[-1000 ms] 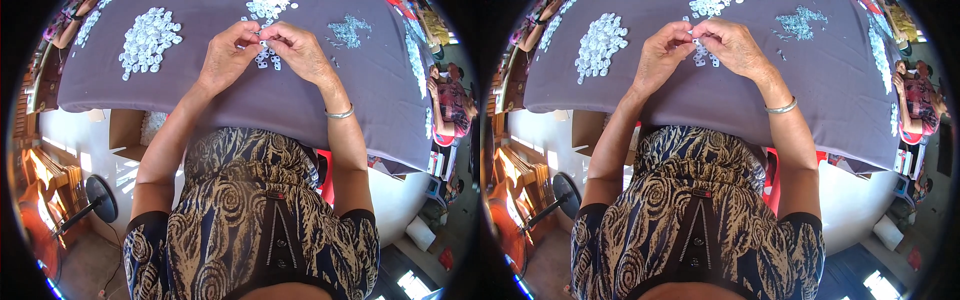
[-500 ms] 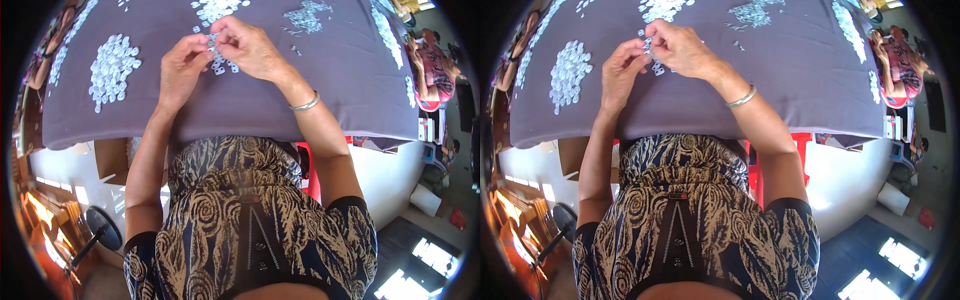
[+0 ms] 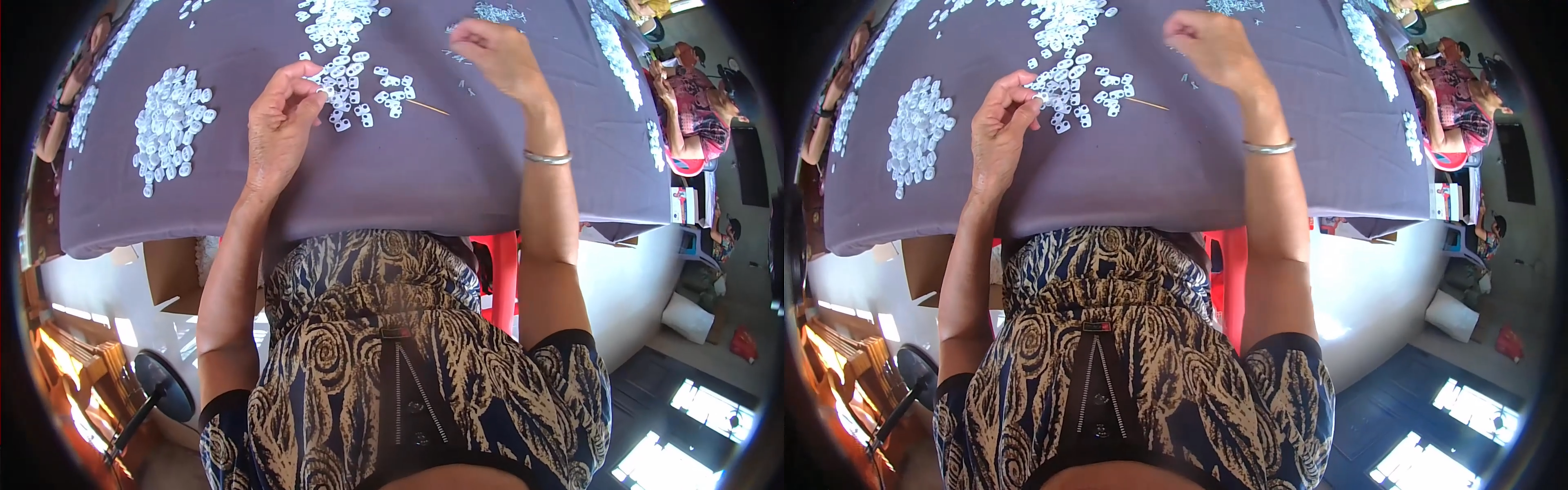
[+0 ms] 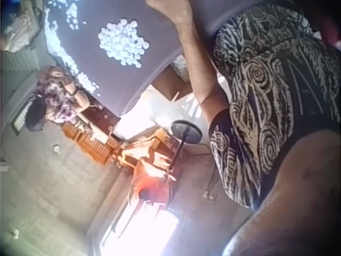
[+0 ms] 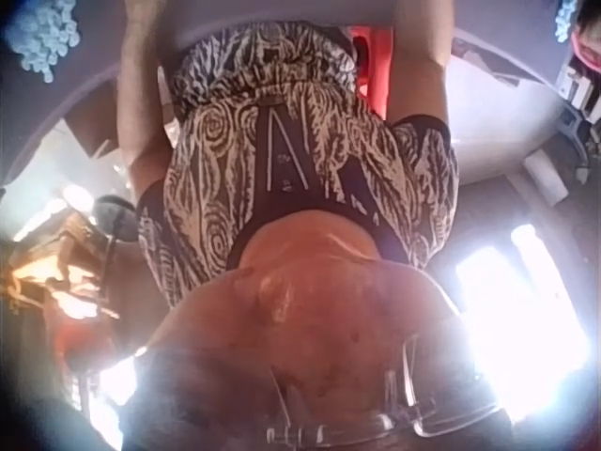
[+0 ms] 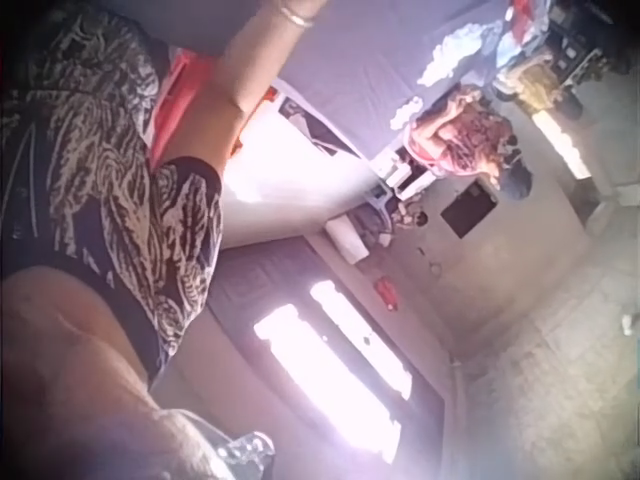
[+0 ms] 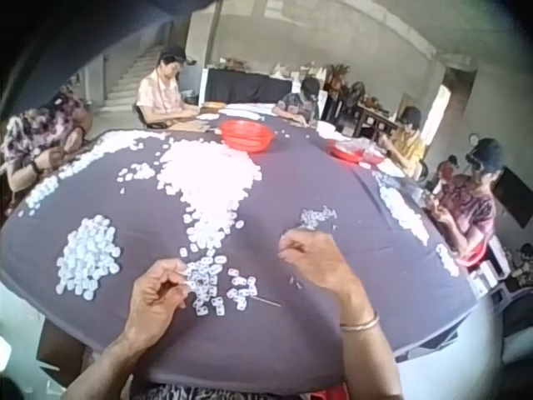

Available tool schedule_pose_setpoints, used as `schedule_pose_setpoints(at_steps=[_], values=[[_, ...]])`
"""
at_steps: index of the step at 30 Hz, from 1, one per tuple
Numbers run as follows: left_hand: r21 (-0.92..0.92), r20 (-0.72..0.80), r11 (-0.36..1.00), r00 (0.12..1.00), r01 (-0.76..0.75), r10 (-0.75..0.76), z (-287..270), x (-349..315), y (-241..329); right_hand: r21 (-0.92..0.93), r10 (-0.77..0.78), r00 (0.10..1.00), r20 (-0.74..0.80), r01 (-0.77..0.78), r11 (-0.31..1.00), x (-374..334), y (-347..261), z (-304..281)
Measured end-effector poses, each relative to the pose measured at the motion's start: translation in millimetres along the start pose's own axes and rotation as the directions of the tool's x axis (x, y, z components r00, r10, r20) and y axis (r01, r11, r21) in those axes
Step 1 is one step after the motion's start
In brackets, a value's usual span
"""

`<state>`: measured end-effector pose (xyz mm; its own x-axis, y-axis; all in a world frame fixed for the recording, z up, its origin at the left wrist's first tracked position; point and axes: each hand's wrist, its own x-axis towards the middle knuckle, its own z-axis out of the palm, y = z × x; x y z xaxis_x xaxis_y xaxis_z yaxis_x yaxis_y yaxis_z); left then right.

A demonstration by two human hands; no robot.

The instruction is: The person sorts and inspects small white plastic buckle components by hand on a table.

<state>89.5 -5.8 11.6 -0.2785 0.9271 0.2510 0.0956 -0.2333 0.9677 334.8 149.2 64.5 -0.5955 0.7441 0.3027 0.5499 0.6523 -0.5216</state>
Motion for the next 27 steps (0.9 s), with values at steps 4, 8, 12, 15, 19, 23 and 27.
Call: schedule_pose_setpoints(at_steps=[4,8,12,15,19,23,27], values=[[0.007,0.008,1.000,1.000,0.001,-0.001,5,2,-3,-0.033,0.162,0.987,-0.017,-0.162,0.986,-16,35,-10],[-0.012,0.035,1.000,0.999,-0.009,0.010,7,1,-6,-0.048,0.095,0.995,-0.026,-0.097,0.994,-20,45,2],[0.023,0.026,1.000,1.000,0.015,-0.016,7,-2,-3,-0.102,0.023,1.000,-0.015,-0.025,0.995,-16,53,13],[-0.004,0.000,1.000,1.000,-0.008,0.008,6,-3,-7,-0.132,-0.022,0.999,0.034,0.027,0.991,-14,56,14],[-0.064,-0.012,0.994,0.996,-0.083,0.083,10,-1,-9,-0.115,-0.005,1.000,0.023,0.008,0.993,-18,29,14],[-0.040,0.000,0.997,0.998,-0.065,0.065,12,-2,-8,0.222,-0.003,0.999,-0.039,0.011,0.975,-11,-18,23],[0.036,-0.009,0.996,0.997,-0.079,0.080,8,-2,-10,0.449,0.057,0.972,0.226,-0.156,0.880,2,-61,44]])
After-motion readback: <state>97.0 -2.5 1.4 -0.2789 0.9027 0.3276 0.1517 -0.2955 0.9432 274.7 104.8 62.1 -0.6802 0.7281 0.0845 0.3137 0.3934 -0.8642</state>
